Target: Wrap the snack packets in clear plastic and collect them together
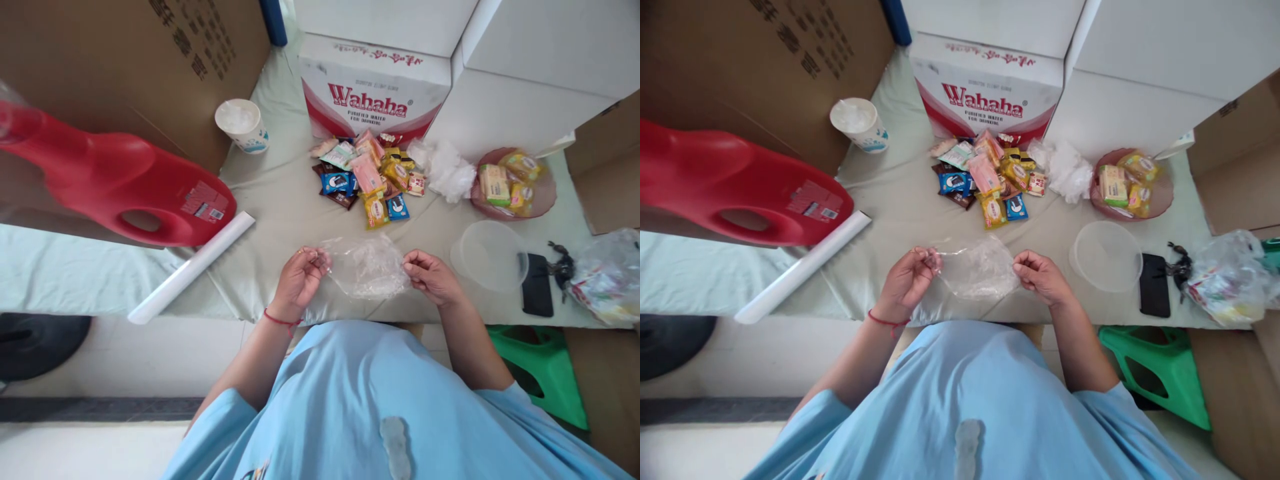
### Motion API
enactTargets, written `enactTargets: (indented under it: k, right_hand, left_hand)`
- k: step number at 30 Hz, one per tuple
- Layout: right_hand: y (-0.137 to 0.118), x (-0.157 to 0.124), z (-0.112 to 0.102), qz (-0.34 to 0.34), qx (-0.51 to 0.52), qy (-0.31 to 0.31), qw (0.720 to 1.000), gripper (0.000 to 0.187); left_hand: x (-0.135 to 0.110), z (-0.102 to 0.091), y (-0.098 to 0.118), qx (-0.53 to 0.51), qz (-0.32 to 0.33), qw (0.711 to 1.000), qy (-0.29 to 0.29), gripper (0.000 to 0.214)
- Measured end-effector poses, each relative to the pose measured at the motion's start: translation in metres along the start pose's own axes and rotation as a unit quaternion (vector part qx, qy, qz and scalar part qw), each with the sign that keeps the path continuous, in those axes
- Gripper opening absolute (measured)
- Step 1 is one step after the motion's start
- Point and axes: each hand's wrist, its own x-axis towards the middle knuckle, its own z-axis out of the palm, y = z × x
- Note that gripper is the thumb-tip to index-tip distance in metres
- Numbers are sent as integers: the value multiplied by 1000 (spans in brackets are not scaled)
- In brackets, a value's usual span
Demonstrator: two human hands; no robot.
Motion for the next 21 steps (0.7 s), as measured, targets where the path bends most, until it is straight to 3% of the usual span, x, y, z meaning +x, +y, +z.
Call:
enactTargets:
  k: [3, 6, 10, 12, 14, 16, 18, 20, 21]
  right_hand:
    - [2, 0, -1, -13, -15, 4, 1000, 41]
    - [5, 0, -4, -36, -45, 15, 998, 40]
    - [9, -1, -5, -45, -56, 21, 997, 38]
    - [9, -1, -4, -44, -51, 24, 997, 38]
    - [8, -1, -2, -43, -49, 27, 998, 39]
    - [6, 0, -1, -41, -47, 25, 998, 40]
    - [5, -1, 0, -42, -43, 20, 998, 40]
    - [6, -1, 0, -44, -39, 13, 998, 39]
    - [6, -2, -1, -44, -38, 11, 998, 39]
  left_hand:
    - [6, -3, 4, -13, 1, 999, 31, 27]
    - [6, -3, 9, 8, 2, 1000, 21, 33]
    - [-6, 3, 11, 42, -9, 997, -62, 26]
    - [-14, 8, 9, 120, 19, 988, -100, 31]
    - [-20, 14, 5, 265, 88, 953, -119, 45]
    - [-21, 18, -1, 404, 156, 893, -118, 54]
    - [-19, 19, -7, 476, 182, 855, -96, 35]
    - [-15, 15, -12, 481, 180, 855, -74, 15]
    - [-13, 13, -14, 469, 173, 863, -70, 20]
